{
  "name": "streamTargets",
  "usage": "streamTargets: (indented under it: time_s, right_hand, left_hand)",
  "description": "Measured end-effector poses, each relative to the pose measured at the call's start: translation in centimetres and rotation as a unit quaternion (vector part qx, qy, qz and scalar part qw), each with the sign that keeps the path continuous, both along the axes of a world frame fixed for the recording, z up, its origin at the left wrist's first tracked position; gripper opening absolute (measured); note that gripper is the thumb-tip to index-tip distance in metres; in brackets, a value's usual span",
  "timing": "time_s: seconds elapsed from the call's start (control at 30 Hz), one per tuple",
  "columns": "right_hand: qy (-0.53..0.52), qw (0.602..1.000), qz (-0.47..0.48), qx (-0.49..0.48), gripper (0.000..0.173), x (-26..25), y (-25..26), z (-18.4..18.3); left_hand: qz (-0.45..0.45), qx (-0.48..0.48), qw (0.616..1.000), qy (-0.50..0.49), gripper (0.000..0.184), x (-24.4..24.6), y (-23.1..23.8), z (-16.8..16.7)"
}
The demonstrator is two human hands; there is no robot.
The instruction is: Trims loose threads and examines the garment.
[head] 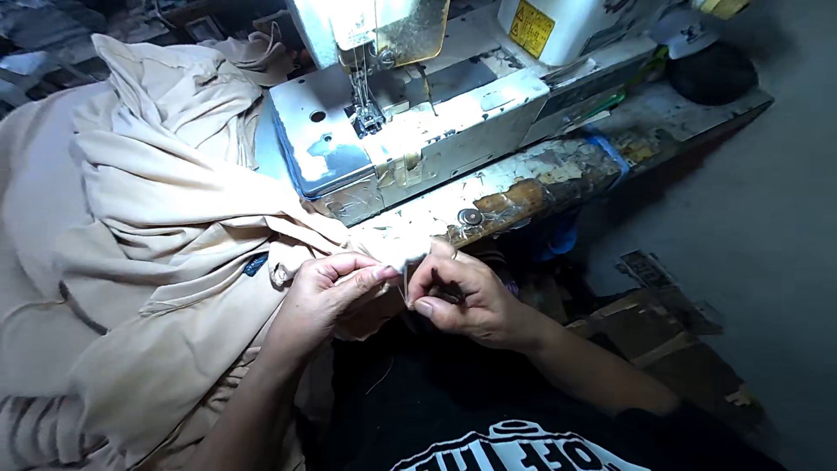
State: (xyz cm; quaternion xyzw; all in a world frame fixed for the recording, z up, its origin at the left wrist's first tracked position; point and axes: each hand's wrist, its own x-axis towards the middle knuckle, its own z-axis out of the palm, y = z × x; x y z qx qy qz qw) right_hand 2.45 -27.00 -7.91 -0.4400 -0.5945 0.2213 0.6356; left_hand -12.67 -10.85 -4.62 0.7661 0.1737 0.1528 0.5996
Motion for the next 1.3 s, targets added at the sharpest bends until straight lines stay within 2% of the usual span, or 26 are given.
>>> streamTargets:
  time_s: [0.07,0.13,0.17,0.23,0.27,0.3,0.37,0.4,0.43,0.5,0.53,0.6,0.67,0.7,0.73,0.8,0.9,1.0,1.13,1.23,1.3]
  right_hand:
    - [-0.087,0.996,-0.015,0.013,0.018,0.4,0.4,-0.2]
    - [-0.218,0.963,-0.161,0.003,0.018,2.2,0.0,-1.1]
    - [-0.234,0.941,-0.243,-0.021,0.016,3.6,-0.5,-1.7]
    - [-0.150,0.928,-0.332,-0.082,0.009,5.9,-1.3,-1.9]
    - [-0.086,0.939,-0.318,-0.095,0.007,5.9,-1.6,-1.3]
    - [-0.027,0.960,-0.261,-0.096,0.012,5.3,-1.6,-0.6]
    - [0.074,0.985,-0.089,-0.124,0.038,3.6,-0.7,0.1]
    - [0.096,0.985,-0.029,-0.142,0.044,3.1,0.1,0.2]
    - [0.085,0.986,-0.016,-0.143,0.038,2.8,0.9,0.1]
    - [-0.057,0.990,-0.110,-0.072,0.013,2.6,1.8,-0.5]
    - [-0.148,0.970,-0.194,-0.017,0.009,2.7,2.1,-0.9]
    - [-0.260,0.904,-0.331,0.072,0.006,2.9,2.7,-1.8]
    - [-0.278,0.861,-0.411,0.110,0.006,2.8,3.5,-3.3]
    - [-0.272,0.850,-0.438,0.110,0.007,2.7,3.8,-4.3]
    - [-0.267,0.844,-0.454,0.100,0.009,2.5,3.9,-5.2]
    - [-0.251,0.849,-0.459,0.079,0.009,2.2,3.8,-6.3]
    - [-0.241,0.854,-0.456,0.073,0.007,1.8,3.2,-6.7]
    - [-0.237,0.858,-0.447,0.085,0.008,1.3,3.0,-6.1]
    - [-0.238,0.868,-0.422,0.110,0.009,0.9,2.7,-5.7]
    - [-0.251,0.867,-0.415,0.110,0.008,1.3,2.1,-6.3]
    - [-0.243,0.867,-0.422,0.103,0.009,1.6,1.8,-6.6]
  left_hand:
    - [-0.002,-0.021,1.000,0.003,0.011,-0.4,0.1,0.1]
    - [0.015,-0.035,0.999,0.013,0.013,-1.0,0.6,0.5]
    - [0.030,-0.044,0.998,0.015,0.014,-1.3,0.8,0.7]
    - [0.045,-0.054,0.997,0.015,0.016,-1.5,1.1,0.8]
    - [0.043,-0.062,0.997,0.013,0.017,-1.3,1.1,0.6]
    - [0.033,-0.071,0.997,0.010,0.016,-1.0,0.9,0.5]
    - [-0.001,-0.067,0.998,0.006,0.014,-0.2,0.8,0.5]
    - [-0.016,-0.052,0.999,0.000,0.012,0.0,0.8,0.6]
    - [-0.026,-0.018,0.999,-0.008,0.009,-0.1,1.0,1.0]
    - [-0.002,0.142,0.989,-0.031,0.013,-0.7,1.4,1.7]
    - [0.038,0.258,0.964,-0.053,0.015,-0.9,1.6,1.6]
    - [0.108,0.468,0.868,-0.121,0.014,-1.0,2.1,0.5]
    - [0.105,0.565,0.800,-0.172,0.011,-0.6,2.7,-1.5]
    - [0.091,0.582,0.793,-0.157,0.013,-0.3,2.9,-2.9]
    - [0.070,0.580,0.803,-0.121,0.015,-0.1,3.1,-4.2]
    - [0.033,0.530,0.846,-0.054,0.022,0.1,3.3,-5.4]
    - [0.051,0.445,0.890,-0.087,0.024,0.4,1.8,-3.5]
    - [0.064,0.432,0.888,-0.147,0.022,2.2,-0.1,-2.0]
    - [0.024,0.400,0.904,-0.148,0.017,4.0,0.2,-3.2]
    - [0.075,0.340,0.926,-0.144,0.019,2.7,1.6,-2.6]
    - [0.132,0.260,0.945,-0.148,0.014,1.5,2.3,-1.3]
